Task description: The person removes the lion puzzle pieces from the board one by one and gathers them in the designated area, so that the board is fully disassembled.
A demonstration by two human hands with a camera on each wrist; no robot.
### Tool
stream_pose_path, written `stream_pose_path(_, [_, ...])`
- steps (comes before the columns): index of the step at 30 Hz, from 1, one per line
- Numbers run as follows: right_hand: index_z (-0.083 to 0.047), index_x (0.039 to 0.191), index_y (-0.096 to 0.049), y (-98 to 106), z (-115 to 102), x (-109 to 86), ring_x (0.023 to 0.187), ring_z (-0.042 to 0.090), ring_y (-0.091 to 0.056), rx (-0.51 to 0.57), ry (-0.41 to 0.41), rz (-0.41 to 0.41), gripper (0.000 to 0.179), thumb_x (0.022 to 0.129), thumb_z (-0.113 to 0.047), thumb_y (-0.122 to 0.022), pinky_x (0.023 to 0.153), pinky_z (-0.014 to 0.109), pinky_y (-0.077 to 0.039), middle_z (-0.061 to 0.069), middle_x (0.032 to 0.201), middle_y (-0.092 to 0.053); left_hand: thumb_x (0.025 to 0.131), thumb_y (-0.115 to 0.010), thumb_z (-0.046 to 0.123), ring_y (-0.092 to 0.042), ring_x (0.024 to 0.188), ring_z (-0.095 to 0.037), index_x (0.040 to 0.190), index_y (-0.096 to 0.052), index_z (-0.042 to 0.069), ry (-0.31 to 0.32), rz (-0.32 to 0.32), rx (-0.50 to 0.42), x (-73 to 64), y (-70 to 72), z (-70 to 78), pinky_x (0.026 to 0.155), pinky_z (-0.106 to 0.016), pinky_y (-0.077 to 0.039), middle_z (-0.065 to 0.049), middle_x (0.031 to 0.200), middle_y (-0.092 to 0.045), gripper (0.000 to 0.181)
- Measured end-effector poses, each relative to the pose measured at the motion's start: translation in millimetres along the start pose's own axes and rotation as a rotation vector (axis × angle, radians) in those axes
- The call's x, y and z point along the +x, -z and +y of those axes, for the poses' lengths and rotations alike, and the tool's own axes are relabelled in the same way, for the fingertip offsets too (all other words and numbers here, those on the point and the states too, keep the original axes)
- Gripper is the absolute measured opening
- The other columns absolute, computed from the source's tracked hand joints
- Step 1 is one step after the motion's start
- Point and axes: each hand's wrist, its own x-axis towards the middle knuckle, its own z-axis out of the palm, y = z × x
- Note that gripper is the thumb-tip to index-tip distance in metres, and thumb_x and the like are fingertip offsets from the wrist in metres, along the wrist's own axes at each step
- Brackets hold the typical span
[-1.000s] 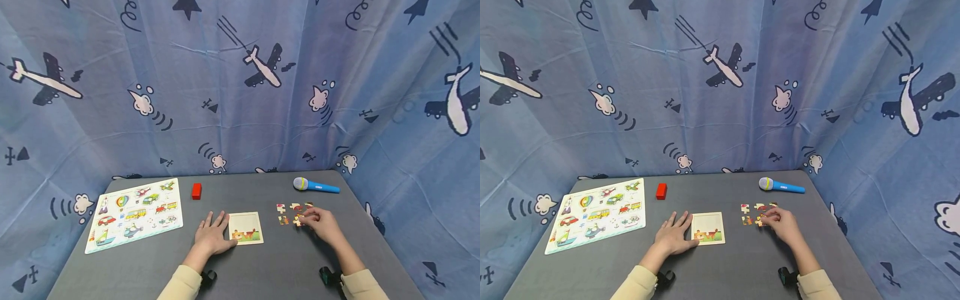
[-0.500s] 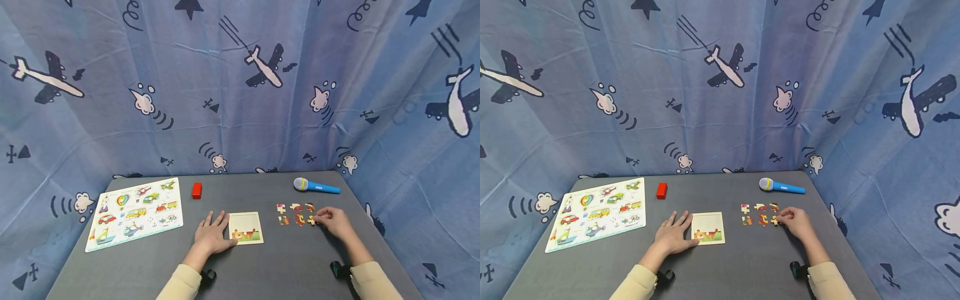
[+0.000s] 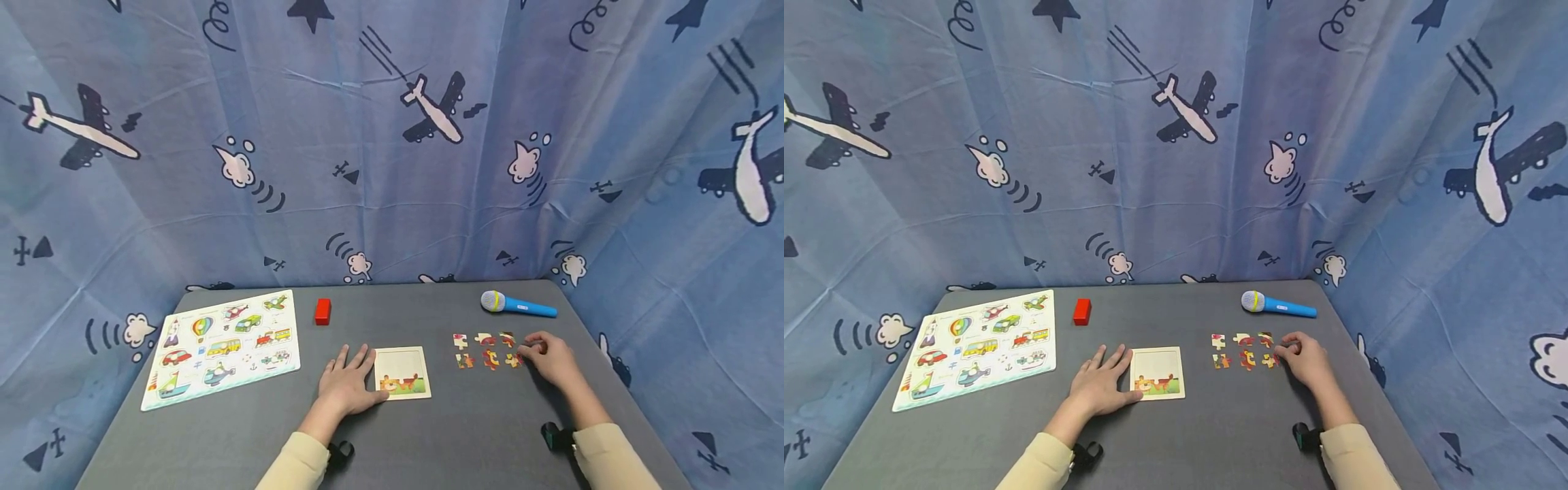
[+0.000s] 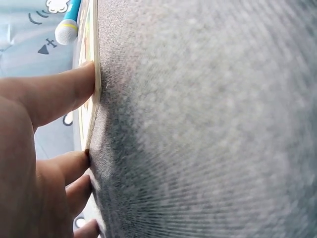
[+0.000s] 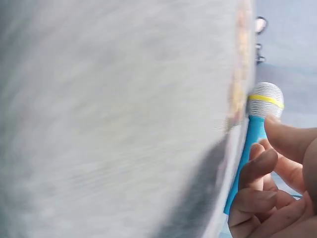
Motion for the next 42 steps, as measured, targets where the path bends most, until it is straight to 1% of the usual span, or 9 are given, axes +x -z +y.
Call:
stream_pose_path(3, [0.002, 0.126, -0.060, 6.0, -7.5, -1.6, 0.070, 0.019, -0.055, 0.047, 0.002, 0.005, 0.038, 0.100, -0.025, -0.064, 0.057, 0.032, -0.045, 0.011, 0.089, -0.062, 0.084, -0.068, 0.061, -0.019, 0.154, -0.039, 0.156, -0.040, 0.017, 0.001, -0.002, -0.003, -0.2, 0.9, 0.0, 0.120, -0.059, -0.024, -0.003, 0.164, -0.034, 0.089])
stream_pose_path(6, [0.001, 0.128, -0.059, 10.5, -18.9, -4.2, 0.070, 0.019, -0.057, 0.067, 0.017, -0.004, 0.041, 0.100, -0.029, -0.063, 0.056, 0.032, -0.047, 0.014, 0.094, -0.065, 0.084, -0.068, 0.061, -0.018, 0.155, -0.039, 0.157, -0.040, 0.017, 0.004, -0.011, -0.004, 0.1, 1.0, -0.8, 0.120, -0.060, -0.023, -0.003, 0.165, -0.033, 0.089])
stream_pose_path(9, [0.001, 0.124, -0.062, 12.2, -33.6, -8.0, 0.073, 0.019, -0.058, 0.072, 0.057, -0.020, 0.039, 0.100, -0.030, -0.064, 0.058, 0.031, -0.048, 0.015, 0.097, -0.068, 0.084, -0.067, 0.062, -0.018, 0.155, -0.039, 0.157, -0.039, 0.018, 0.005, -0.025, -0.003, 1.3, 0.5, -2.1, 0.120, -0.060, -0.023, -0.003, 0.165, -0.032, 0.090])
stream_pose_path(14, [-0.003, 0.113, -0.068, 9.0, -58.2, -14.9, 0.076, 0.019, -0.059, 0.082, 0.138, -0.029, 0.031, 0.099, -0.030, -0.066, 0.059, 0.030, -0.050, 0.011, 0.093, -0.070, 0.084, -0.067, 0.062, -0.015, 0.155, -0.039, 0.158, -0.038, 0.018, -0.004, -0.040, -0.014, 4.3, -2.4, -4.9, 0.121, -0.061, -0.021, -0.003, 0.166, -0.030, 0.091])
stream_pose_path(18, [-0.003, 0.114, -0.068, 2.4, -73.2, -18.7, 0.075, 0.016, -0.057, 0.083, 0.179, -0.022, 0.035, 0.097, -0.033, -0.069, 0.059, 0.027, -0.048, 0.006, 0.090, -0.068, 0.083, -0.068, 0.062, -0.012, 0.156, -0.039, 0.158, -0.036, 0.017, -0.014, -0.053, -0.036, 4.0, -2.0, -5.0, 0.121, -0.061, -0.019, -0.003, 0.167, -0.028, 0.093])
stream_pose_path(22, [-0.001, 0.120, -0.065, -4.8, -87.4, -23.4, 0.070, 0.015, -0.055, 0.120, 0.181, -0.047, 0.039, 0.096, -0.032, -0.070, 0.057, 0.027, -0.046, 0.006, 0.087, -0.067, 0.081, -0.070, 0.061, -0.012, 0.156, -0.038, 0.159, -0.035, 0.018, -0.019, -0.068, -0.042, 3.9, 0.5, -4.5, 0.121, -0.060, -0.019, -0.003, 0.167, -0.027, 0.096])
stream_pose_path(30, [-0.002, 0.117, -0.064, -23.7, -114.1, -31.2, 0.062, 0.014, -0.055, 0.184, 0.238, -0.094, 0.030, 0.096, -0.022, -0.071, 0.053, 0.026, -0.046, 0.005, 0.080, -0.065, 0.080, -0.072, 0.062, -0.013, 0.156, -0.038, 0.159, -0.035, 0.019, -0.018, -0.061, -0.025, 4.7, 0.1, -4.7, 0.121, -0.060, -0.020, -0.002, 0.167, -0.027, 0.097])
stream_pose_path(35, [-0.001, 0.118, -0.064, -36.2, -125.9, -32.5, 0.063, 0.014, -0.053, 0.211, 0.240, -0.125, 0.031, 0.095, -0.020, -0.072, 0.054, 0.025, -0.045, 0.004, 0.080, -0.065, 0.080, -0.073, 0.062, -0.014, 0.155, -0.038, 0.158, -0.036, 0.019, -0.019, -0.053, -0.012, 4.7, 0.9, -4.5, 0.121, -0.060, -0.021, -0.002, 0.167, -0.028, 0.096])
stream_pose_path(42, [-0.007, 0.115, -0.066, -50.8, -141.2, -35.1, 0.060, 0.013, -0.051, 0.212, 0.255, -0.129, 0.028, 0.093, -0.022, -0.074, 0.053, 0.025, -0.043, -0.001, 0.077, -0.063, 0.080, -0.074, 0.062, -0.016, 0.155, -0.039, 0.158, -0.037, 0.019, -0.024, -0.052, -0.014, 1.8, 3.2, -4.2, 0.121, -0.061, -0.022, -0.003, 0.166, -0.029, 0.097])
